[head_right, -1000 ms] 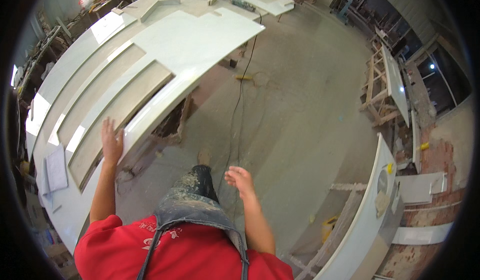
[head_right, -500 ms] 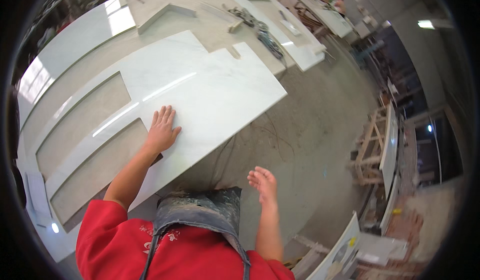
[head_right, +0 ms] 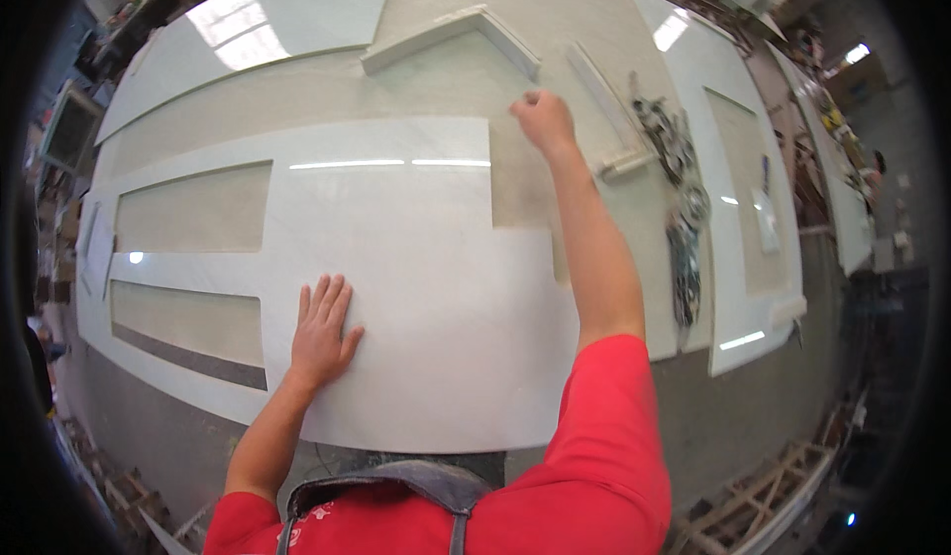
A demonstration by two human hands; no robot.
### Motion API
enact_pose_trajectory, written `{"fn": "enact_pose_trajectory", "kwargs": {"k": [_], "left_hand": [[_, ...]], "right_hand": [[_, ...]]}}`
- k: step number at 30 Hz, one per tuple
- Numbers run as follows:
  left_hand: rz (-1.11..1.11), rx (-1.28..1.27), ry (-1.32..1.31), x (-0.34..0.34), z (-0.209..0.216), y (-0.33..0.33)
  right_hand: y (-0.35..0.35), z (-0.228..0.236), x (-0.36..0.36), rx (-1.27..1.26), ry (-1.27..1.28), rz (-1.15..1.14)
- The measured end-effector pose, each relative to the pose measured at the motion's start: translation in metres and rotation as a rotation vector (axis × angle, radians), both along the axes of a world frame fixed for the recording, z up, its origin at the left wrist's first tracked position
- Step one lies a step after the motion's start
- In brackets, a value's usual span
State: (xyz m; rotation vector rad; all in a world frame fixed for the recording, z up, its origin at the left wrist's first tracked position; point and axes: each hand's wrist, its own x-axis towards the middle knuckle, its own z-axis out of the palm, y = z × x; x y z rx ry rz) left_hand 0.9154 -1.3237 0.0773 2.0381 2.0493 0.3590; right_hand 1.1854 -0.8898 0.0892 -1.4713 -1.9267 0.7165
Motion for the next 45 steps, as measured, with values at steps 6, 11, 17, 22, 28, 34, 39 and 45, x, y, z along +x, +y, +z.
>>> {"fn": "enact_pose_trajectory", "kwargs": {"k": [6,11,17,22,28,34,39,45], "left_hand": [[0.141,-0.023,0.046,0.011,0.0,0.002],[0.2,-0.085,0.047,0.016,0.006,0.003],[0.2,-0.1,0.022,0.009,0.003,0.006],[0.212,-0.04,-0.028,0.009,-0.002,-0.003],[0.197,0.045,-0.043,0.006,-0.011,-0.007],[0.165,0.074,-0.098,-0.004,-0.019,-0.005],[0.432,0.409,-1.176,-0.005,0.01,-0.003],[0.542,0.558,-2.029,-0.07,0.104,-0.031]], "right_hand": [[0.163,-0.009,-0.062,-0.037,-0.369,-0.121],[0.217,-0.053,-0.087,0.076,-0.528,0.029],[0.269,-0.058,-0.074,-0.327,-0.393,0.281],[0.244,-0.042,-0.076,-0.511,-0.059,0.185],[0.124,-0.026,-0.057,-0.456,0.266,0.11],[-0.117,0.036,-0.073,-0.484,0.618,0.043],[-0.321,0.051,-0.118,-0.506,0.666,-0.02],[-0.509,0.04,-0.208,-0.493,0.502,-0.152]]}}
